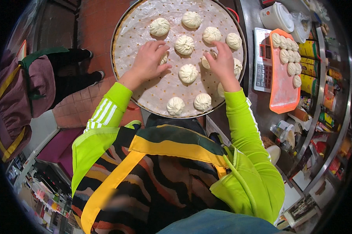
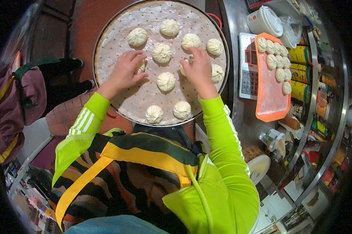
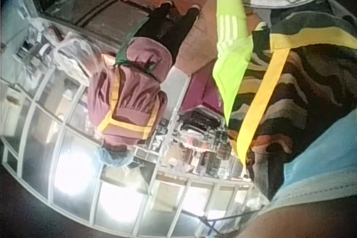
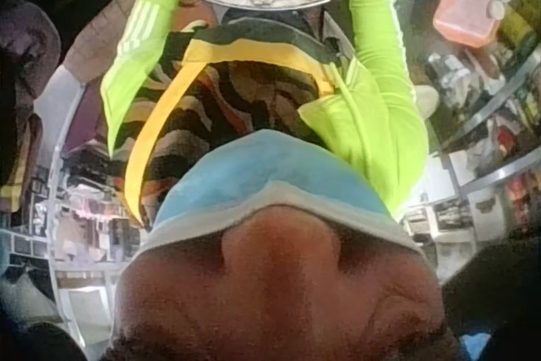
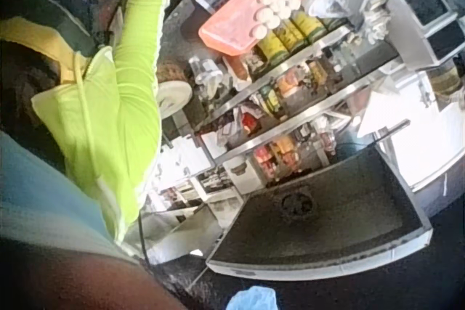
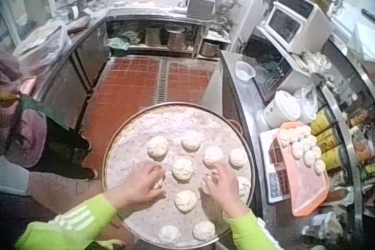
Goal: The person fills round dough wrappers with a mixed vegetable filling, pleats them closed, and places the finished buns into a steamer tray. They repeat this process to fill the tray and then lift the steamer lid.
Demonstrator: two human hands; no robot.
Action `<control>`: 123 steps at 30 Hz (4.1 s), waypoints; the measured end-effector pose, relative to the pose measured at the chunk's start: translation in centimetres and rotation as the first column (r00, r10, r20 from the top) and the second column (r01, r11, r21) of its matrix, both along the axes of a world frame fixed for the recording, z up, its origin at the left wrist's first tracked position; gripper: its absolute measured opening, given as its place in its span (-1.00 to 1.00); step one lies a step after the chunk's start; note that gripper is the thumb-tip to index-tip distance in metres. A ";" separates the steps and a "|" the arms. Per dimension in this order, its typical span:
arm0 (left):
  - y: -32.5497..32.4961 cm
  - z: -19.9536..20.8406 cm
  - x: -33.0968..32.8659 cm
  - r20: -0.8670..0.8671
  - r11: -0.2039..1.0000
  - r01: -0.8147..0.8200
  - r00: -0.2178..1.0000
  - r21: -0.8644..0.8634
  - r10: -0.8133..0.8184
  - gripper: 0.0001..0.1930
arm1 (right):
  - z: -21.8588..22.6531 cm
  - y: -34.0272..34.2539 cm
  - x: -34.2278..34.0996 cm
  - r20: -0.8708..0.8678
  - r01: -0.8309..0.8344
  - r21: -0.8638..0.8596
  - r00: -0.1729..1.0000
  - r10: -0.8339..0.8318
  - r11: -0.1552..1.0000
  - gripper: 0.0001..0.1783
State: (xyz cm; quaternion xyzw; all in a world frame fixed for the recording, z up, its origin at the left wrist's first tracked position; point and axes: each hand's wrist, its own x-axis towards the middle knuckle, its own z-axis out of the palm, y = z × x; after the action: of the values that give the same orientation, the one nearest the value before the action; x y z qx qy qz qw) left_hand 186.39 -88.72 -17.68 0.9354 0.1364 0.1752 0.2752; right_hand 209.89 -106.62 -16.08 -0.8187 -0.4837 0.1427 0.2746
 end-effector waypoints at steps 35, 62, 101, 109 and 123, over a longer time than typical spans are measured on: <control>-18.1 3.5 19.7 0.085 0.977 -0.212 0.974 0.015 0.210 -0.54 | 5.4 -14.9 34.2 0.527 0.112 0.294 0.809 -0.259 0.949 -0.30; -17.4 3.2 36.1 -0.208 0.915 -0.404 0.896 -0.018 0.392 -0.26 | 8.9 -14.1 45.5 0.143 -0.076 -0.079 0.986 0.087 0.994 -0.35; -14.8 2.9 25.6 0.032 0.911 -0.401 0.914 -0.098 0.405 -0.30 | 5.6 -16.5 40.0 0.656 0.537 0.182 0.557 -0.509 0.824 -0.27; -17.1 5.0 18.2 0.119 0.789 -0.604 0.780 -0.111 0.614 -0.44 | 4.4 -20.0 36.3 0.479 0.344 0.101 0.806 -0.349 0.933 -0.34; -18.1 4.1 3.5 0.063 0.638 -0.739 0.642 -0.219 0.765 -0.50 | 3.2 9.5 17.3 0.053 -0.243 0.186 0.970 0.237 0.952 -0.37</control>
State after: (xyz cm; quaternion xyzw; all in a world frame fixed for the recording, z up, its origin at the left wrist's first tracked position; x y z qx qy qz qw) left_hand 189.94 -106.82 -13.59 0.7497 0.5073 0.3309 0.2667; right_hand 227.21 -97.17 -12.87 -0.7257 -0.5952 0.1157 0.3250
